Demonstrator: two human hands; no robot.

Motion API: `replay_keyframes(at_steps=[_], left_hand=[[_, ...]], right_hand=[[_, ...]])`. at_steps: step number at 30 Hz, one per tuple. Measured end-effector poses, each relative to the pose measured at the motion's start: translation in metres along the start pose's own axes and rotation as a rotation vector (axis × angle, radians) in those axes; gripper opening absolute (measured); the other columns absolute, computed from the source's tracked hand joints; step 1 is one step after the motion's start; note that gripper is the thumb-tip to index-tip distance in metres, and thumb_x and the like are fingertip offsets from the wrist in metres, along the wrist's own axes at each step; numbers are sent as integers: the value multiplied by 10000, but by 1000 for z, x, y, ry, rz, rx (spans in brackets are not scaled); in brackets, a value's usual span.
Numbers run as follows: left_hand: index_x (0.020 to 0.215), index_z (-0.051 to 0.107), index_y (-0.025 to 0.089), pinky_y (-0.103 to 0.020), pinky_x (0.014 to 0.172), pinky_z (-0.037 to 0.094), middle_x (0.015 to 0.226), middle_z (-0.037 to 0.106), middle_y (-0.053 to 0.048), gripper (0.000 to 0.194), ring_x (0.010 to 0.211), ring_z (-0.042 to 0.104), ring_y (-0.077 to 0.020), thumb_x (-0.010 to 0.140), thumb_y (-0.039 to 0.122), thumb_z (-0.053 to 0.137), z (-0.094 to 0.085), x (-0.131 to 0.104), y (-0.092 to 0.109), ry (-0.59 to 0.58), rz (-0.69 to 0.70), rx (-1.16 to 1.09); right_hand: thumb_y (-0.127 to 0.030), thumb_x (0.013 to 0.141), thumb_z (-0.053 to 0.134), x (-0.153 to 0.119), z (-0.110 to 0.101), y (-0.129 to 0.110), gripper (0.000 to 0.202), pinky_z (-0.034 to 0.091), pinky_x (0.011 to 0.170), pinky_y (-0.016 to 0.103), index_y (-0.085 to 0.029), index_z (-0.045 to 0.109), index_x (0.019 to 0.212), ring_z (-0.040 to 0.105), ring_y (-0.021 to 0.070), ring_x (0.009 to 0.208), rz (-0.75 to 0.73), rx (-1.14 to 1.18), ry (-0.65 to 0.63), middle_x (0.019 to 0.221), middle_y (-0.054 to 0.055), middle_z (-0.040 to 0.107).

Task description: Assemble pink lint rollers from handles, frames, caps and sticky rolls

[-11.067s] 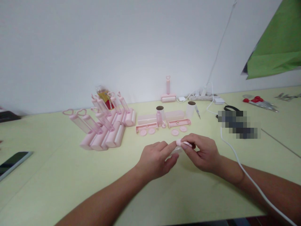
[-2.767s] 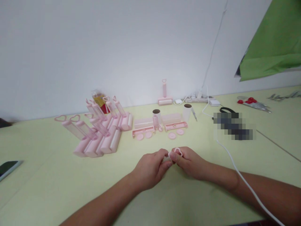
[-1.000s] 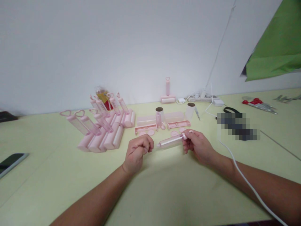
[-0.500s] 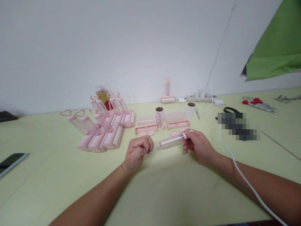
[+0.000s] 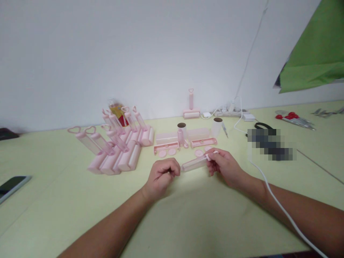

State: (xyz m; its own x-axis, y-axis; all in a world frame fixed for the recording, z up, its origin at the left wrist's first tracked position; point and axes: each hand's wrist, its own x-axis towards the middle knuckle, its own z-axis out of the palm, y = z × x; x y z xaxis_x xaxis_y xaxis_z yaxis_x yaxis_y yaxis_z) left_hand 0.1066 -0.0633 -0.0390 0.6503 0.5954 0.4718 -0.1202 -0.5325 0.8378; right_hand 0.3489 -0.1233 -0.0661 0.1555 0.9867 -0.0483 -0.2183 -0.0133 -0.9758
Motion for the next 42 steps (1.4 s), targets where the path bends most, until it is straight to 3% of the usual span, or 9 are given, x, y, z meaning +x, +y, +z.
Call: replay_keyframes(at_steps=[4,8,11,19,25,29,33,38,42], left_hand=[[632,564,150,-272,628,371,639,544,-22,184,630,491,-133,797,204,502,3,-1,-1,-40,-27,162],[633,563,148,-243,567,315,575,470,20,299,570,426,-106,876,319,524,12,0,-3,-4,-271,306],[689,604,146,-230,557,314,566,467,31,329,564,431,-104,897,387,522,17,2,-4,53,-411,286],[653,594,145,-232,517,278,531,476,28,503,511,404,-98,897,572,491,15,4,-13,163,-537,298],[833,597,156,-222,539,323,608,498,40,377,548,432,-98,899,522,535,13,6,-17,147,-504,248],[997,608,159,-213,551,335,663,488,44,320,589,444,-99,875,455,600,12,4,-20,92,-445,209],[1043,641,159,-210,555,340,708,512,31,325,615,450,-102,844,416,641,7,3,-21,21,-482,261],[973,687,156,-217,560,328,700,548,18,292,621,452,-109,864,413,600,4,5,-14,-146,-516,379],[957,689,160,-222,569,326,695,568,9,308,628,464,-118,896,425,545,3,6,-9,-209,-468,481]], right_hand=[[-273,797,639,1,-1,0,107,504,434,232,-172,626,832,547,104,486,27,98,-21,659,-10,620],[-270,805,680,1,0,0,133,533,463,236,-176,633,886,560,99,534,15,188,-87,758,8,653],[-299,822,696,-1,2,1,173,553,480,249,-188,624,934,590,111,570,-1,208,-99,811,18,675],[-357,855,679,1,1,2,202,574,501,280,-183,577,874,643,137,578,46,328,-85,824,46,709],[-338,876,630,2,-2,3,174,573,496,277,-174,572,892,649,140,569,114,318,-99,826,66,715],[-343,849,611,5,-3,6,173,511,418,242,-180,573,893,640,143,564,164,152,-73,846,61,709],[-345,839,574,8,-8,4,161,323,357,199,-189,612,850,476,104,426,50,-294,-14,588,-29,586],[-291,812,590,8,-16,-2,130,361,522,241,-192,673,799,511,127,563,-217,-813,-57,644,-22,604],[-300,839,558,16,-28,-9,164,417,590,280,-199,684,812,557,152,609,-332,-963,26,755,13,663]])
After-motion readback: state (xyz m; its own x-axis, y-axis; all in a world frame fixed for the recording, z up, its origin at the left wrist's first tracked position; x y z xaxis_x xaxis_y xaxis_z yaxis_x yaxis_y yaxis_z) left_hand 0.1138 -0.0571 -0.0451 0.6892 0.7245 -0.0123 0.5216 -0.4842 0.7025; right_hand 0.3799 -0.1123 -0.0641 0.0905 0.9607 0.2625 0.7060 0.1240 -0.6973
